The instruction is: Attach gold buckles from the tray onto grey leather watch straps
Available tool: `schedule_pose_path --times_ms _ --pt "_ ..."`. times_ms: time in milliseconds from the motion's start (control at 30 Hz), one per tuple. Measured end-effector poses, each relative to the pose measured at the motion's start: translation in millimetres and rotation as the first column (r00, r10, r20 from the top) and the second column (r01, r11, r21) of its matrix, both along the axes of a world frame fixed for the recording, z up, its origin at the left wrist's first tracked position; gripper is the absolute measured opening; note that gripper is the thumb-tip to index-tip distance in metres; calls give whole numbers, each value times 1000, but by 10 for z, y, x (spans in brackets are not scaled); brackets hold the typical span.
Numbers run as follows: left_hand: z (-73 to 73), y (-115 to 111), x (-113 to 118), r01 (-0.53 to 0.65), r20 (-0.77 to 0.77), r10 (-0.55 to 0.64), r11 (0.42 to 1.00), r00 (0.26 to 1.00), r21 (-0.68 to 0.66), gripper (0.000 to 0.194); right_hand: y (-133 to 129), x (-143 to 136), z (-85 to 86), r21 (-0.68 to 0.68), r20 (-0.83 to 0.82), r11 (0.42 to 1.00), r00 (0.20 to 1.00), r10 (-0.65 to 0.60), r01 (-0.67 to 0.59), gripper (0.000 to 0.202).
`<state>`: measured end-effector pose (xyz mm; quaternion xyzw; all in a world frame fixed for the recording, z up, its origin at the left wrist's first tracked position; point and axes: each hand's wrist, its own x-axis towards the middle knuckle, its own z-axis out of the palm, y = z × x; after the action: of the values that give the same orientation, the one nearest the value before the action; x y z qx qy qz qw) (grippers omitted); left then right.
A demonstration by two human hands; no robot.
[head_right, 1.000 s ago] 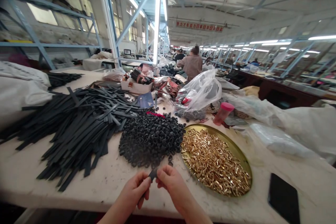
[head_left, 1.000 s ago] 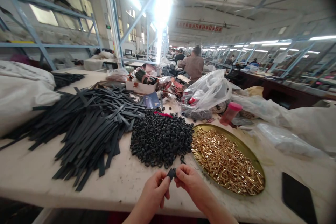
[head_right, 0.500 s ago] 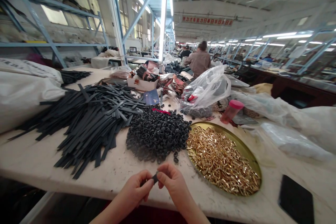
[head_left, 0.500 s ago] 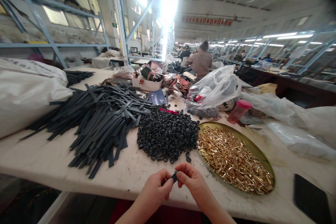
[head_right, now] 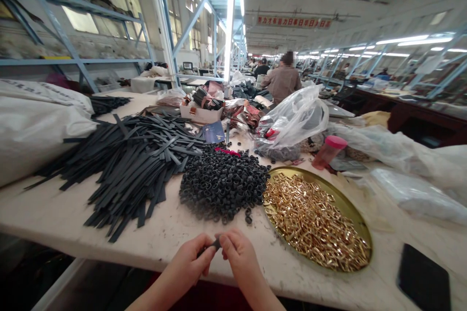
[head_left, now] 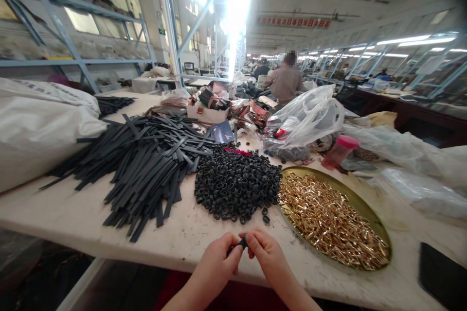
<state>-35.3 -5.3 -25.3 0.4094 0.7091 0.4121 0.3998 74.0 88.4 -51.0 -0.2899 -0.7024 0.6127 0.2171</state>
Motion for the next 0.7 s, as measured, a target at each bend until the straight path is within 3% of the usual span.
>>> schedule_pose_path --times_ms 100,200,267,333,467,567,700 --pt "32 -21 -6 -1 -32 1 1000 999 -18 22 -23 8 -43 67 5 997 999 40 -41 37" --pt "64 -75 -8 57 51 -59 998 997 35 14 -26 10 -65 -68 5 997 999 -45 45 38" --pt "70 -119 -10 73 117 -81 995 990 70 26 -37 3 -61 -165 1 982 996 -94 93 38" --pt "57 -156 -14 47 151 -59 995 987 85 32 -74 -7 -45 -217 -20 974 998 -66 60 37" --pt "14 -206 -24 -12 164 -5 995 986 101 25 -199 5 10 -251 -103 968 995 -11 -16 38" --pt "16 -236 -21 -30 161 17 996 987 82 24 -270 29 58 -378 -183 925 982 -46 -27 45" --pt "46 -256 1 -90 121 81 993 989 76 18 -322 19 85 -550 -162 835 984 -68 -33 32"
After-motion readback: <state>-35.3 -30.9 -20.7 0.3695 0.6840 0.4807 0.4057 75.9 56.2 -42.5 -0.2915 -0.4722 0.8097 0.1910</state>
